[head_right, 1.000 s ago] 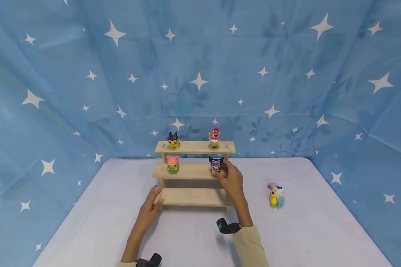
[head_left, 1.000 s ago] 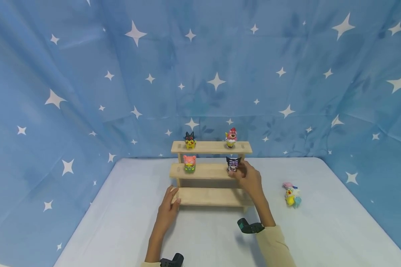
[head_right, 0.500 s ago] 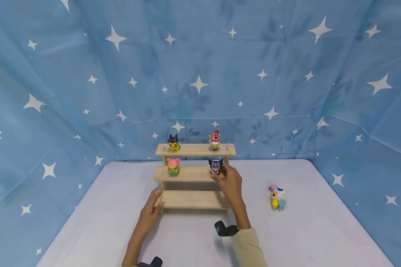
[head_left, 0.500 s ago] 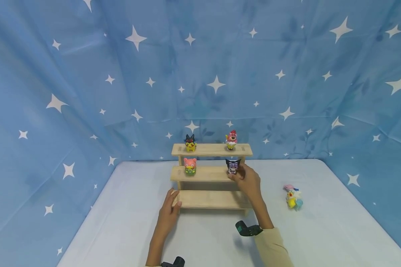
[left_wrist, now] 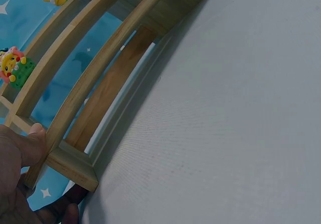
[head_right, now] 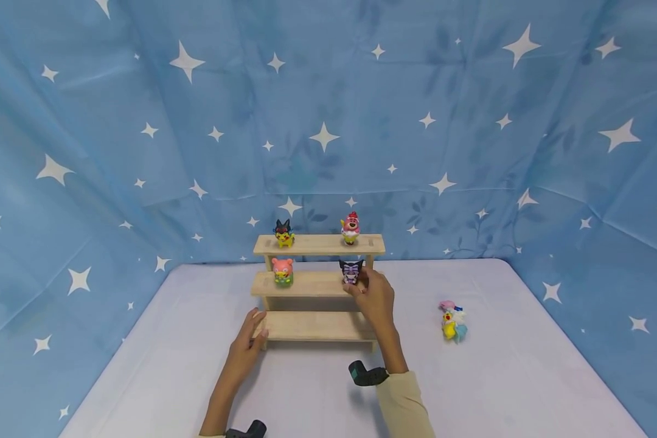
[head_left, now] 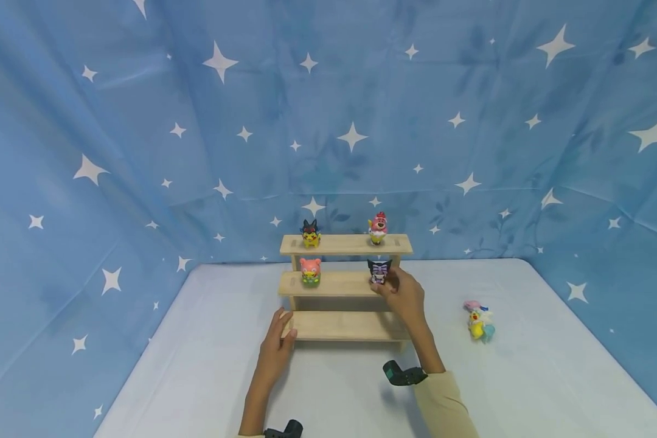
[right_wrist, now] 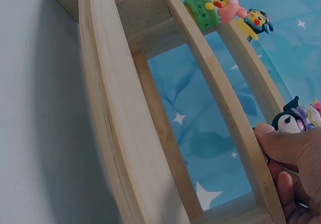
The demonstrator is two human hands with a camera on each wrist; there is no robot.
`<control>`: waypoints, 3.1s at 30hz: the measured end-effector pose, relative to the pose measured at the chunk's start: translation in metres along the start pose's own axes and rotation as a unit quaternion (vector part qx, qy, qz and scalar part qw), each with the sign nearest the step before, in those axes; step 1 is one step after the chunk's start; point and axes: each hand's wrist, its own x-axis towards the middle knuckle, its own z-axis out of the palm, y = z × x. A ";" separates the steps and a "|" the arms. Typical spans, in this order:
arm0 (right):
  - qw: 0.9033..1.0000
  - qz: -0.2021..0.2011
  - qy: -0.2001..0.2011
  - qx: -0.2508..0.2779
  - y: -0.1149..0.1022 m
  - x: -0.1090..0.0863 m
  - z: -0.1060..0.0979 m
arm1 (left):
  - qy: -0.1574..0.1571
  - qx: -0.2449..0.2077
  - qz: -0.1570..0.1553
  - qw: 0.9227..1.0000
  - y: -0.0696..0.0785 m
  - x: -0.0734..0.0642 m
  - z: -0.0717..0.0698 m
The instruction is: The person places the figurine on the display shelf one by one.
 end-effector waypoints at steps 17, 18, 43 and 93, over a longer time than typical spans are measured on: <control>1.000 -0.011 0.007 0.000 -0.003 0.004 -0.004 | -0.003 -0.010 0.003 1.000 0.002 0.004 0.001; 1.000 -0.009 0.006 0.001 -0.004 0.004 -0.004 | -0.003 -0.009 0.004 1.000 0.002 0.004 0.002; 0.999 0.018 -0.011 0.037 -0.004 -0.003 -0.007 | 0.000 -0.007 0.012 1.000 0.002 0.001 -0.001; 0.956 0.159 -0.012 -0.246 0.115 -0.025 -0.078 | -0.014 -0.023 -0.024 0.999 -0.003 0.002 0.000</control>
